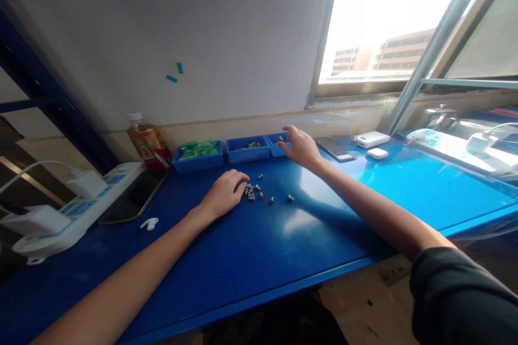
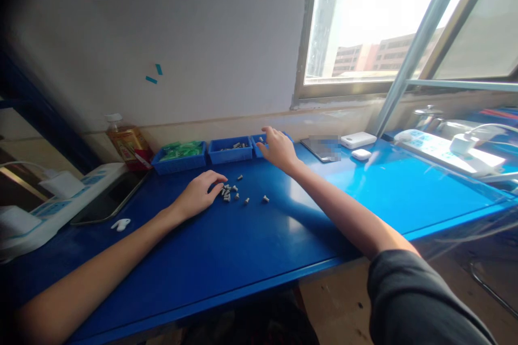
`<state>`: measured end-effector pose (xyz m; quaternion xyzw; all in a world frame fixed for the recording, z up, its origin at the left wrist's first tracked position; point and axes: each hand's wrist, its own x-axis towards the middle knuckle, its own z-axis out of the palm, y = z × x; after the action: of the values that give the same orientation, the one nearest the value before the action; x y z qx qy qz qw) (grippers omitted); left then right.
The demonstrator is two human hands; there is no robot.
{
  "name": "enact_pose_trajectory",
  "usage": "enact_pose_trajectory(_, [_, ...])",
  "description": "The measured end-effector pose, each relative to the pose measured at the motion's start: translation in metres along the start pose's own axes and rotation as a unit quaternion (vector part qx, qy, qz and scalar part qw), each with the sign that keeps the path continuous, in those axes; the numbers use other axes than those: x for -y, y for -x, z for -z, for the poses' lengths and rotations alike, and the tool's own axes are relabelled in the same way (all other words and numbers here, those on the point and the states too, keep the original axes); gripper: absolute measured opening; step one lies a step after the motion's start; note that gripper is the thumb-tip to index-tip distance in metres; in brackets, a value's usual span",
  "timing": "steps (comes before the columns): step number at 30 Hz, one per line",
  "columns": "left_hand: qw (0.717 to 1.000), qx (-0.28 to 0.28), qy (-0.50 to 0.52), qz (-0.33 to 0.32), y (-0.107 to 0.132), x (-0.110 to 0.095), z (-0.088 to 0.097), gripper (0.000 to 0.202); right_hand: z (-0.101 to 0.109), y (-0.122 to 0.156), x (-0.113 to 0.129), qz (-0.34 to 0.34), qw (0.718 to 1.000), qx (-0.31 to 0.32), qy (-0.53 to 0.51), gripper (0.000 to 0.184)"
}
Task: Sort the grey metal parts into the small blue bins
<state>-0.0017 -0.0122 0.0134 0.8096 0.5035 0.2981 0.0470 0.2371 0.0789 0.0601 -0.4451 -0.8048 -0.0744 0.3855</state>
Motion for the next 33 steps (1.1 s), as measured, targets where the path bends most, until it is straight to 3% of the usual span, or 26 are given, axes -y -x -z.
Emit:
enact_pose_trajectory(2, [0.999, 0.032, -0.023, -0.003, 0.0, 0.006, -0.002, 0.022, -0.005, 0.001, -0.003, 0.019, 0.998, 0.052, -0.008, 0.035])
enact_pose_trajectory(6, [0.998, 0.04, -0.04, -0.002, -0.002, 0.007, -0.008, 0.022, -0.027, 0.018, 0.014, 0.176, 0.962, 0.191, -0.079, 0.034])
enact_pose_trajectory(10, [0.999, 0.021, -0.029, 0.027, 0.0, 0.005, -0.006, 0.021, -0.049, 0.027, 0.026, 0.198, 0.945, 0.249, -0.072, 0.018])
enact_pose_trajectory(13, [0.997, 0.016, -0.036, 0.065, 0.001, 0.01, 0.0, 0.026, -0.05, 0.023, 0.02, 0.205, 0.949, 0.231, -0.064, 0.013])
enact_pose_trajectory(16, [0.996, 0.042, -0.039, 0.066, 0.0, 0.016, 0.004, 0.023, -0.038, 0.004, 0.003, 0.194, 0.969, 0.145, -0.049, 0.015])
enact_pose_trajectory(19, [0.997, 0.035, -0.021, 0.062, -0.001, 0.017, 0.002, 0.02, -0.026, -0.024, -0.013, 0.099, 0.994, 0.044, -0.001, 0.02])
enact_pose_trajectory(22, [0.997, -0.006, 0.021, 0.081, -0.003, 0.011, -0.001, 0.022, -0.022, -0.032, -0.011, 0.039, 0.998, 0.022, 0.045, 0.025])
enact_pose_trajectory(24, [0.993, -0.033, 0.056, 0.095, -0.003, 0.007, -0.002, 0.025, -0.022, -0.019, 0.003, 0.093, 0.994, 0.051, 0.023, 0.03])
enact_pose_trajectory(26, [0.989, -0.047, 0.093, 0.102, -0.004, 0.004, -0.002, 0.028, -0.024, 0.001, 0.025, 0.191, 0.978, 0.078, -0.027, 0.035])
enact_pose_trajectory(29, [0.98, -0.037, 0.163, 0.103, -0.004, 0.001, 0.0, 0.034, -0.027, 0.027, 0.051, 0.307, 0.944, 0.096, -0.071, 0.022])
enact_pose_trajectory(33, [0.97, -0.02, 0.22, 0.098, -0.003, 0.0, 0.002, 0.039, -0.029, 0.032, 0.059, 0.347, 0.929, 0.083, -0.096, 0.02])
